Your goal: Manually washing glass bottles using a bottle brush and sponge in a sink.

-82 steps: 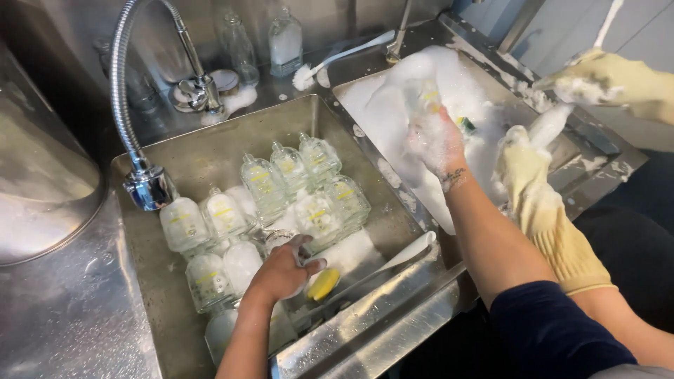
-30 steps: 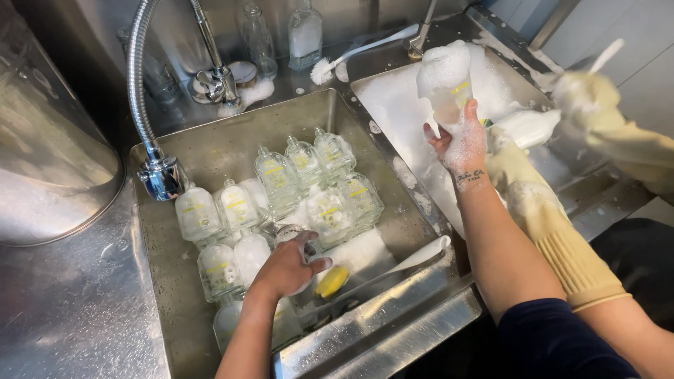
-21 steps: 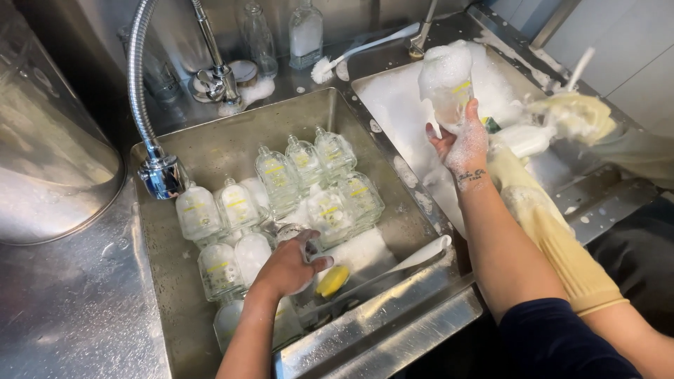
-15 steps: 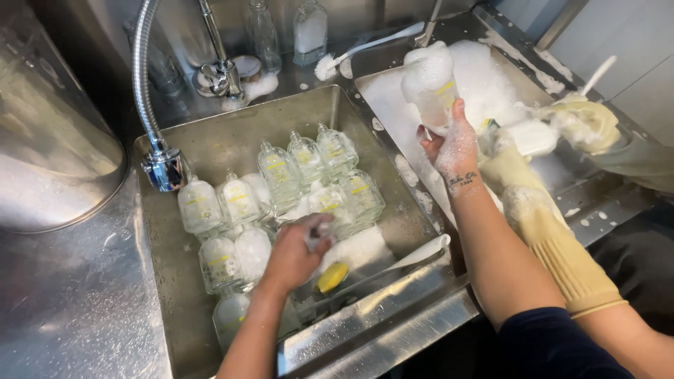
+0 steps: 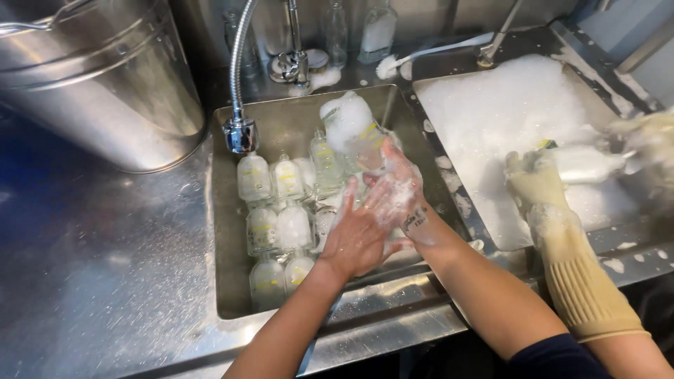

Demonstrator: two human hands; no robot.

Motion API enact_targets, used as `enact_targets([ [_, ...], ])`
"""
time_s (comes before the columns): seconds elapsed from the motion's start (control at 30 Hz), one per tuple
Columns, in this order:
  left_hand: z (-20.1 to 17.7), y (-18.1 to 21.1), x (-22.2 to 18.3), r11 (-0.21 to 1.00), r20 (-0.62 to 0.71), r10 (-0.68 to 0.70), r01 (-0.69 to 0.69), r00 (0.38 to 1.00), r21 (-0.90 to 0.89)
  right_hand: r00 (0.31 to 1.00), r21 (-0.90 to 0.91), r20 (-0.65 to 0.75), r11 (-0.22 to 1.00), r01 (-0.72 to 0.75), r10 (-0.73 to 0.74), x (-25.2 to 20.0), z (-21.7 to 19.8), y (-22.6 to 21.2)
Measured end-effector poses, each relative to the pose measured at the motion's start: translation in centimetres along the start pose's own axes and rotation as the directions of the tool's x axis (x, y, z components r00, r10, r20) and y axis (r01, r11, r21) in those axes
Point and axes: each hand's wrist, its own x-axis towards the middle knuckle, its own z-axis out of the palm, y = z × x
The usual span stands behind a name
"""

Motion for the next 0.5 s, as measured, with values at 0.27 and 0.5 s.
enact_targets([
  [0.27, 4.6, -11.4, -4.7, 0.117, -0.037, -0.95, 0.242, 0.311, -0.963, 0.946, -0.068, 0.23, 0.966, 0.25, -0.229, 0.8, -0.3, 0.9],
  [0.5, 5.5, -8.7, -3.8, -0.529, 0.442, -0.74, -0.032, 0.506, -0.848, 0.722, -0.282, 0.628, 0.78, 0.558, -0.29, -1.0, -0.4, 1.9],
])
